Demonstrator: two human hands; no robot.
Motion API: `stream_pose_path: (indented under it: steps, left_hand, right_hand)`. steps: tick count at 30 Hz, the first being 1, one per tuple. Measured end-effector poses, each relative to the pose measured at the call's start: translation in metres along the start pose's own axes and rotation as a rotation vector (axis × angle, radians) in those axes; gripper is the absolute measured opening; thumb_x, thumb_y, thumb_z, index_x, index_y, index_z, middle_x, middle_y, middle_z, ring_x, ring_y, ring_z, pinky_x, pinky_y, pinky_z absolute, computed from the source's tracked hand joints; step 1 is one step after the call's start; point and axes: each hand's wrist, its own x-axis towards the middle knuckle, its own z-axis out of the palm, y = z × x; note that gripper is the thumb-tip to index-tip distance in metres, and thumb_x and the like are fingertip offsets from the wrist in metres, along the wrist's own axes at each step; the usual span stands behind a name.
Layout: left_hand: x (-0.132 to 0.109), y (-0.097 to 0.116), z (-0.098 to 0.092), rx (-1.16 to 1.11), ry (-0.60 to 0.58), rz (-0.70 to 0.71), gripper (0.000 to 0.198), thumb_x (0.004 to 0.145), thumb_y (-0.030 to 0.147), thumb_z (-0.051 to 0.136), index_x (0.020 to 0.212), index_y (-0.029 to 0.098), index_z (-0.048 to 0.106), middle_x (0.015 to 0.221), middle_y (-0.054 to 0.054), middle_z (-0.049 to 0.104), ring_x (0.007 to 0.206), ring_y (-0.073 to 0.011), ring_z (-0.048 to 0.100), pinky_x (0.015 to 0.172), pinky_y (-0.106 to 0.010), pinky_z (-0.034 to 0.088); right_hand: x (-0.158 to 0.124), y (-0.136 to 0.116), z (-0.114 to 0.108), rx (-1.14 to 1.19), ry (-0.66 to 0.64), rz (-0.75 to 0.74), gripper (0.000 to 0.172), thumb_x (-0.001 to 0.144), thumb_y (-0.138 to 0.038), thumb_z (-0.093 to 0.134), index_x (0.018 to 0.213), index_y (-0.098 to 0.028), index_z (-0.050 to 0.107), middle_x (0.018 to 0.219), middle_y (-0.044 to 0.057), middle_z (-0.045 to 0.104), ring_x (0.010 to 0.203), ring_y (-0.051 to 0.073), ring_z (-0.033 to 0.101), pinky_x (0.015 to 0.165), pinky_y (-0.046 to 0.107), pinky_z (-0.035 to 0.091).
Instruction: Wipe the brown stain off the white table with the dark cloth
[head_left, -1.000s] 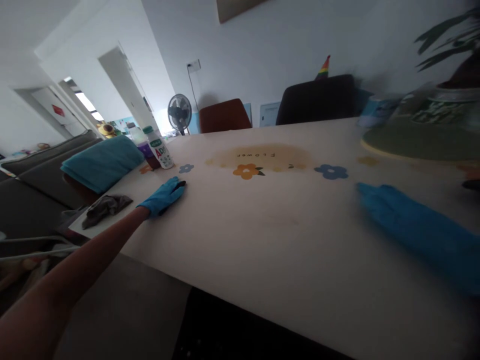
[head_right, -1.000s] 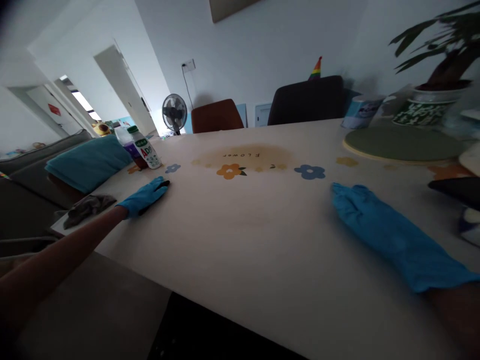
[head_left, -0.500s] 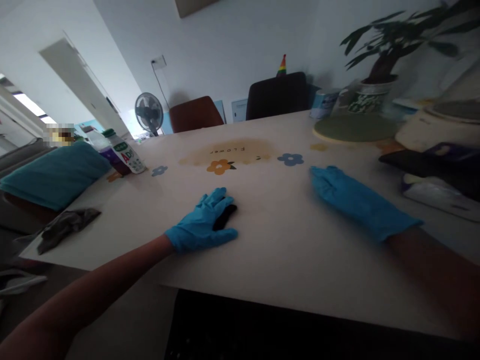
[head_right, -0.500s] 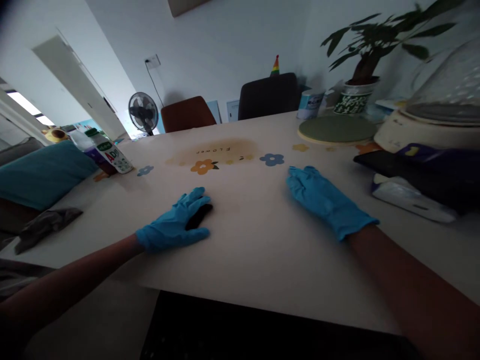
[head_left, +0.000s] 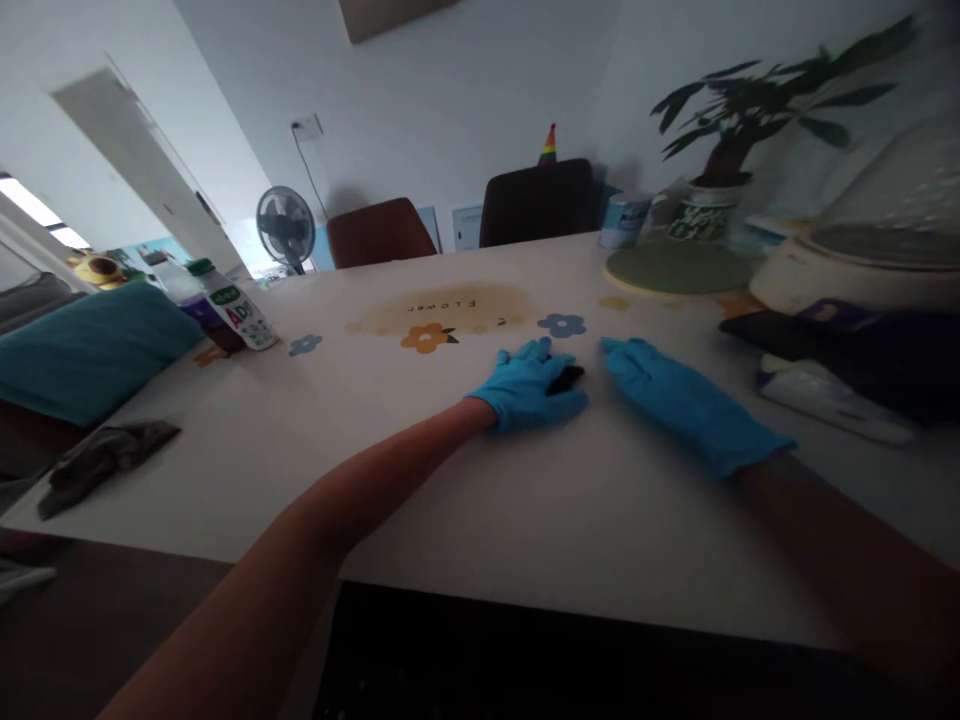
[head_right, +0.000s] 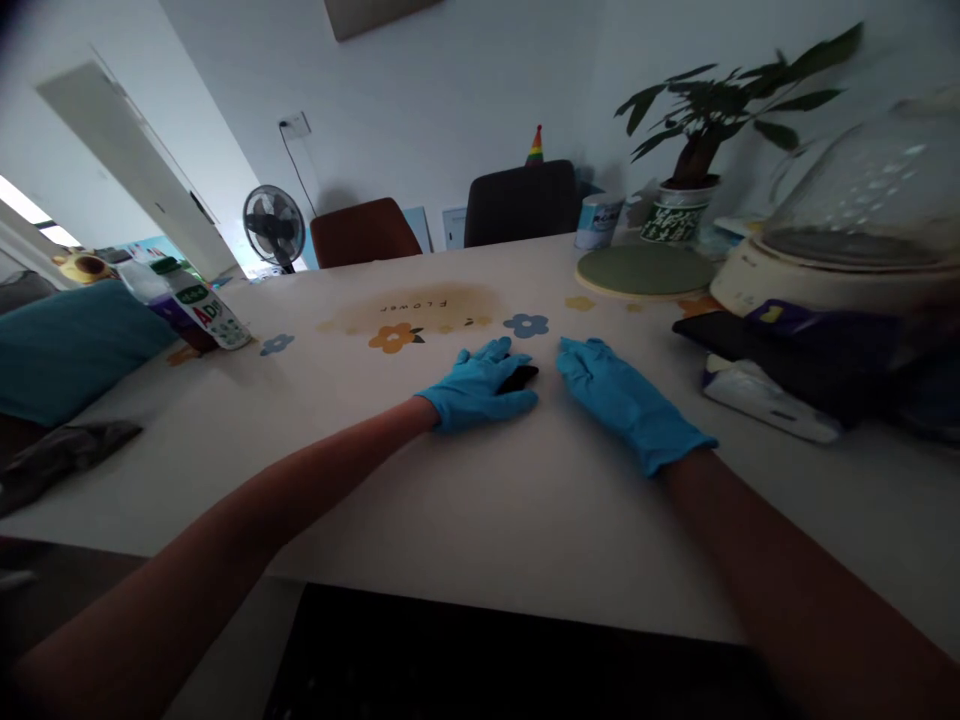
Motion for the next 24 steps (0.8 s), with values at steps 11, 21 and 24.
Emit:
stream_pose_path:
  steps: [11,21,24]
  left_hand:
    - [-0.123,-0.131,-0.098,-0.507,0.608,-0.347,0.063,0.12,0.025,0.035,0.169,0.02,0.074,0.177,-0.001,0.073,0.164,-0.0288,0.066,0.141,-0.048,0.051]
    - [-0.182,-0.22,-0.089,-0.949,1.091,-0.332,0.047,0.086,0.061,0.081,0.104,0.017,0.081,0.118,-0.019,0.092,0.119,-0.0389,0.089,0.125,-0.061,0.066]
    - [-0.182,-0.22,-0.083,-0.998,1.101,-0.347,0.047,0.088,0.062,0.081,0.104,0.018,0.081,0.116,-0.018,0.092,0.117,-0.0392,0.09,0.125,-0.062,0.066]
  right_hand:
    - [-0.006,-0.048,-0.025,0.027,-0.038,0.012,0.075,0.118,-0.058,0.048,0.183,-0.023,0.061,0.19,0.014,0.06,0.179,0.039,0.054,0.152,0.064,0.036]
    - [0.026,-0.076,0.016,-0.085,-0.3,-0.073,0.101,0.108,-0.088,0.058,0.182,-0.019,0.064,0.185,0.024,0.062,0.171,0.057,0.059,0.142,0.078,0.049]
    - [0.031,-0.084,0.036,-0.195,-0.324,-0.055,0.1,0.107,-0.084,0.064,0.182,-0.019,0.062,0.185,0.025,0.062,0.172,0.063,0.054,0.141,0.086,0.044]
